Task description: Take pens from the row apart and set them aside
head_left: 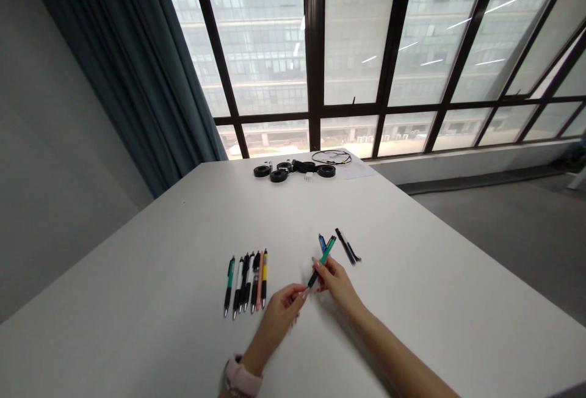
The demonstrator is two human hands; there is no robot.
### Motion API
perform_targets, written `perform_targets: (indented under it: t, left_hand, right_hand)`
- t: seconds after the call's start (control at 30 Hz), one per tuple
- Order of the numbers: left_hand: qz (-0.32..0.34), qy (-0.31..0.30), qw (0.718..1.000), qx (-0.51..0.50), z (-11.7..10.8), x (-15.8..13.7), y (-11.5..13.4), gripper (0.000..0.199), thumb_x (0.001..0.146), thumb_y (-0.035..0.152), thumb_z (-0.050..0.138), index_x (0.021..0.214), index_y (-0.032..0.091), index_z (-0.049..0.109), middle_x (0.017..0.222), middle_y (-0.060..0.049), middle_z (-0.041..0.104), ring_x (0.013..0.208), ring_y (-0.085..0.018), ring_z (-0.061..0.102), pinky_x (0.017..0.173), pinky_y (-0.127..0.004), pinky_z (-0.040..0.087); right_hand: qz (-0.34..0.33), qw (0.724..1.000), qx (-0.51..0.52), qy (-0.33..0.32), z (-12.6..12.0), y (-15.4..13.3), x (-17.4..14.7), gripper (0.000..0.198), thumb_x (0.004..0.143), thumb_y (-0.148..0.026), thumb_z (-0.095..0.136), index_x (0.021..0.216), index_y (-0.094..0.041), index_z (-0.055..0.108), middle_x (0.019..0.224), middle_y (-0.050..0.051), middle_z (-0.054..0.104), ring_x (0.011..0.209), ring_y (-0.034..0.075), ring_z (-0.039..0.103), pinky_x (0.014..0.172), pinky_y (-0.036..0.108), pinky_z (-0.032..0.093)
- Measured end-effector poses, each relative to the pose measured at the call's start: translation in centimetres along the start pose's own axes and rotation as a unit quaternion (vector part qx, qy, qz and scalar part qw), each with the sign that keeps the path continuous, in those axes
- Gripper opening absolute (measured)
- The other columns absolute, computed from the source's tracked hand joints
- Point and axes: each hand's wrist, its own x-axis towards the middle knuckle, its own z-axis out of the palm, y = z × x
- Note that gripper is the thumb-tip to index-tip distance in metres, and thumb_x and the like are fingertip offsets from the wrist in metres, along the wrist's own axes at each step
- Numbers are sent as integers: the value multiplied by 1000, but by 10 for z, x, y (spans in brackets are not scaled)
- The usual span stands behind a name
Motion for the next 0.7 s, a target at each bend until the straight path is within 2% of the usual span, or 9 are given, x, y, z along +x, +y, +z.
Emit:
perform_targets:
  t: [0.27,0.7]
  left_hand:
    - [-7,-20,1000,-13,2,-1,2,49,62,60,67,80,15,62,54,7,42,47,-8,39,43,-20,28]
    - [20,-45,999,4,2,1,-6,49,69,63,60,79,16,57,55,9,38,46,-7,36,42,-19,28]
  right_hand:
    - [3,1000,-9,-7,1,-6,-2,54,58,-72,64,62,-21,44,45,-6,45,39,10,43,40,24,40]
    - [17,1000,-15,-1,3,-5,-2,59,51,-76,64,59,-21,41,43,-7,44,39,9,42,39,23,41]
